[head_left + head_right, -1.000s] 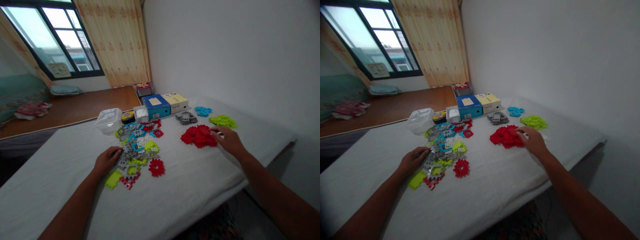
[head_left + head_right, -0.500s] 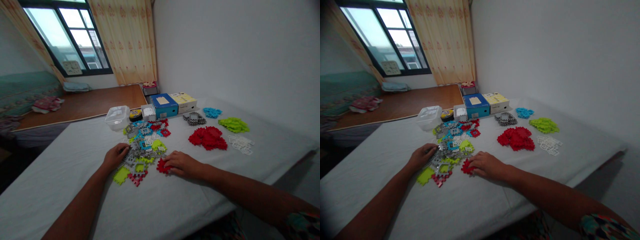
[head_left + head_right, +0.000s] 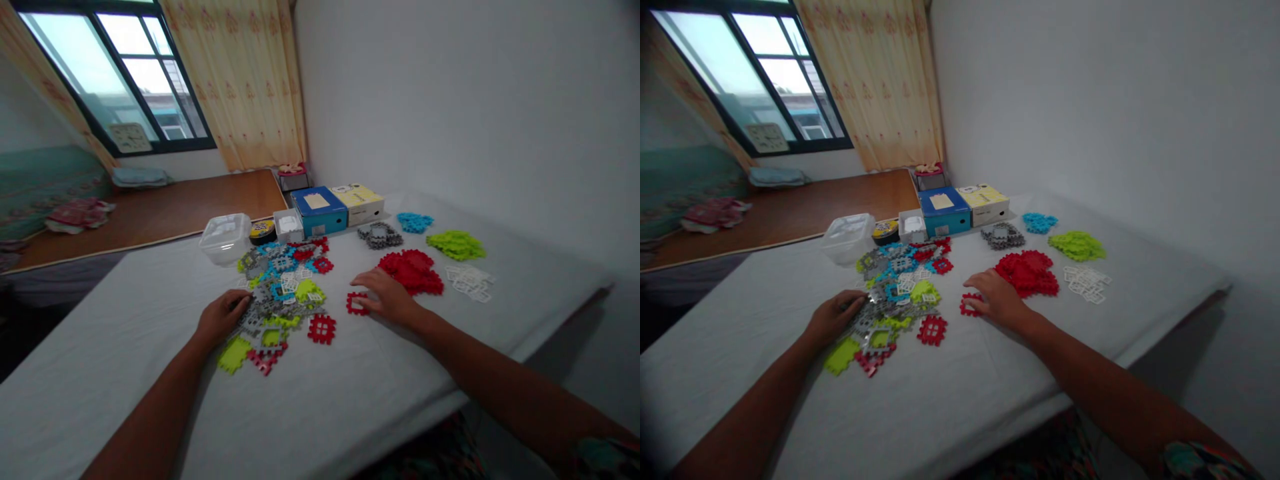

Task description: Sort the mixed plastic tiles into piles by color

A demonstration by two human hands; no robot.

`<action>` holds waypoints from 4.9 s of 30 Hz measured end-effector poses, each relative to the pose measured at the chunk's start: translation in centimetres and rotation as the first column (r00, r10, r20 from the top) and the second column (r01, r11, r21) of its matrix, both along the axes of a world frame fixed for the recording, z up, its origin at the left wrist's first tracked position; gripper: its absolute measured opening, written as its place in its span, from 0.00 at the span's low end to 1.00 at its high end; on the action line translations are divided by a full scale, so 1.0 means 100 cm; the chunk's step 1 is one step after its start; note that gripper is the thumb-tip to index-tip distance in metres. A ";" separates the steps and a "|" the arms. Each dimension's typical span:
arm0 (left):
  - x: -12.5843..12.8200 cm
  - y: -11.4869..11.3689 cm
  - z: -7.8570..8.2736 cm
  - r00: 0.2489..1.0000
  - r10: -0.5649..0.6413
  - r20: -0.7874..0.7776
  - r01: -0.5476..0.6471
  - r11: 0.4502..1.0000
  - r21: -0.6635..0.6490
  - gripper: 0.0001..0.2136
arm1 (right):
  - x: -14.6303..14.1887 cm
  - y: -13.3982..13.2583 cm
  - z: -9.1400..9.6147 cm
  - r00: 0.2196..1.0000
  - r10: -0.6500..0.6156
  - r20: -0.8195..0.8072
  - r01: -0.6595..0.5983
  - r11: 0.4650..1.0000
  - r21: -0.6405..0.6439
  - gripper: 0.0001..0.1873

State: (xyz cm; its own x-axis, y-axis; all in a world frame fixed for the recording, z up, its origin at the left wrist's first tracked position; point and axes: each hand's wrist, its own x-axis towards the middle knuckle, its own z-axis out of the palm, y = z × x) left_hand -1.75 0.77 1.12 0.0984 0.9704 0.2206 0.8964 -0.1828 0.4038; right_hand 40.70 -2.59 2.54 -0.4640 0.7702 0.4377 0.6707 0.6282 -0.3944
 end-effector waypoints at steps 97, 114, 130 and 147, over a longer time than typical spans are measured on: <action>-0.001 -0.002 -0.003 0.998 -0.060 -0.019 0.060 0.998 0.001 0.20 | -0.055 -0.020 -0.007 0.913 0.174 0.369 -0.226 0.969 0.103 0.07; -0.001 -0.001 -0.002 0.996 -0.061 -0.058 0.063 0.997 0.037 0.20 | -0.042 -0.020 -0.007 0.913 0.100 0.395 -0.163 0.978 0.128 0.12; -0.002 0.000 0.001 0.998 -0.032 -0.047 0.033 0.999 0.006 0.20 | 0.203 -0.010 -0.003 0.653 -0.758 0.001 0.747 0.644 0.167 0.18; -0.001 -0.001 -0.003 0.997 -0.062 -0.046 0.063 0.998 0.012 0.19 | 0.003 0.011 0.036 0.981 0.149 0.120 -0.160 0.984 0.084 0.13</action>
